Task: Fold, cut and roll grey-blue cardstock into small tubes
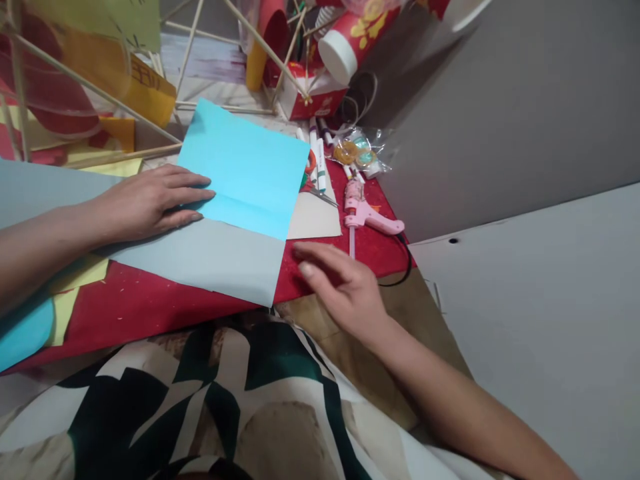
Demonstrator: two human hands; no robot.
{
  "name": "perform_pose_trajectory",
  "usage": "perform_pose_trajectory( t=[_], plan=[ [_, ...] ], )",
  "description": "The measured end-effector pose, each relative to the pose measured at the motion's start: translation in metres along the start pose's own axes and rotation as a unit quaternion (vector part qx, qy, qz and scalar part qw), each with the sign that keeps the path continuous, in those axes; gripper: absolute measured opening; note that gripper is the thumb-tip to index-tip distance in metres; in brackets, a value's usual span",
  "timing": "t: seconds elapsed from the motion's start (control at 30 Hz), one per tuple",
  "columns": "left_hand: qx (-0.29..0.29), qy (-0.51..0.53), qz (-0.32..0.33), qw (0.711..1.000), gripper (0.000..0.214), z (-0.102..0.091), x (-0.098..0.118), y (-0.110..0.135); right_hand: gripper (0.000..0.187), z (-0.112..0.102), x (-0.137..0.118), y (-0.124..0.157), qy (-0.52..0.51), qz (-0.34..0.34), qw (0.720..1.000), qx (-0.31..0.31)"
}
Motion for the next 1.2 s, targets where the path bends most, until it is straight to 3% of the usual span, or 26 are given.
perform_pose_trajectory(
  t=[0.03, 0.1, 0.17, 0.4, 0.57, 0.77, 0.83, 0.93, 1.07, 1.13, 1.2],
  plan=[
    [0.000, 0.005, -0.003, 1.000, 0.050, -0.001, 0.000, 0.000, 0.027, -0.008, 0.016, 0.004, -0.057, 0.096, 0.993, 0.049],
    [0.000, 0.016, -0.009, 1.000, 0.050, -0.002, -0.001, -0.001, 0.031, -0.004, 0.037, 0.012, -0.174, 0.242, 0.951, 0.086],
    [-0.001, 0.028, -0.016, 0.999, 0.049, -0.003, -0.001, -0.001, 0.037, 0.007, 0.042, 0.011, -0.255, 0.310, 0.912, 0.085],
    [-0.006, 0.039, -0.019, 0.999, 0.049, -0.005, 0.001, -0.001, 0.032, 0.044, 0.040, -0.004, -0.353, 0.391, 0.850, 0.009],
    [-0.001, 0.054, -0.017, 0.998, 0.047, -0.004, -0.002, -0.003, 0.039, 0.067, 0.031, -0.011, -0.404, 0.394, 0.824, -0.053],
    [0.006, 0.184, -0.039, 0.982, 0.049, -0.015, -0.005, -0.003, 0.025, 0.066, 0.036, -0.006, -0.425, 0.396, 0.814, 0.007],
    [0.049, 0.269, -0.093, 0.957, 0.048, -0.033, -0.010, 0.000, 0.019, 0.061, 0.036, -0.001, -0.431, 0.387, 0.814, 0.039],
    [0.145, 0.385, -0.172, 0.895, 0.036, -0.067, -0.016, 0.014, 0.017, 0.057, 0.033, 0.003, -0.449, 0.376, 0.805, 0.091],
    [0.265, 0.479, -0.205, 0.811, 0.015, -0.109, -0.010, 0.044, 0.019, 0.060, 0.028, 0.006, -0.489, 0.381, 0.772, 0.141],
    [0.289, 0.533, -0.226, 0.762, 0.009, -0.114, -0.007, 0.061, 0.020, 0.065, 0.026, 0.007, -0.516, 0.383, 0.751, 0.153],
    [0.283, 0.589, -0.284, 0.702, 0.007, -0.102, -0.008, 0.079, 0.024, 0.070, 0.025, 0.008, -0.547, 0.385, 0.726, 0.158]
  ],
)
Point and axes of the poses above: each hand's wrist, its own y-axis away from the middle knuckle, its own z-axis out of the palm, x = y × z, the point moved 10 cm from there along -y, towards the middle knuckle, and after that the axes turned 10 degrees about -z, right-handed, at the moved point
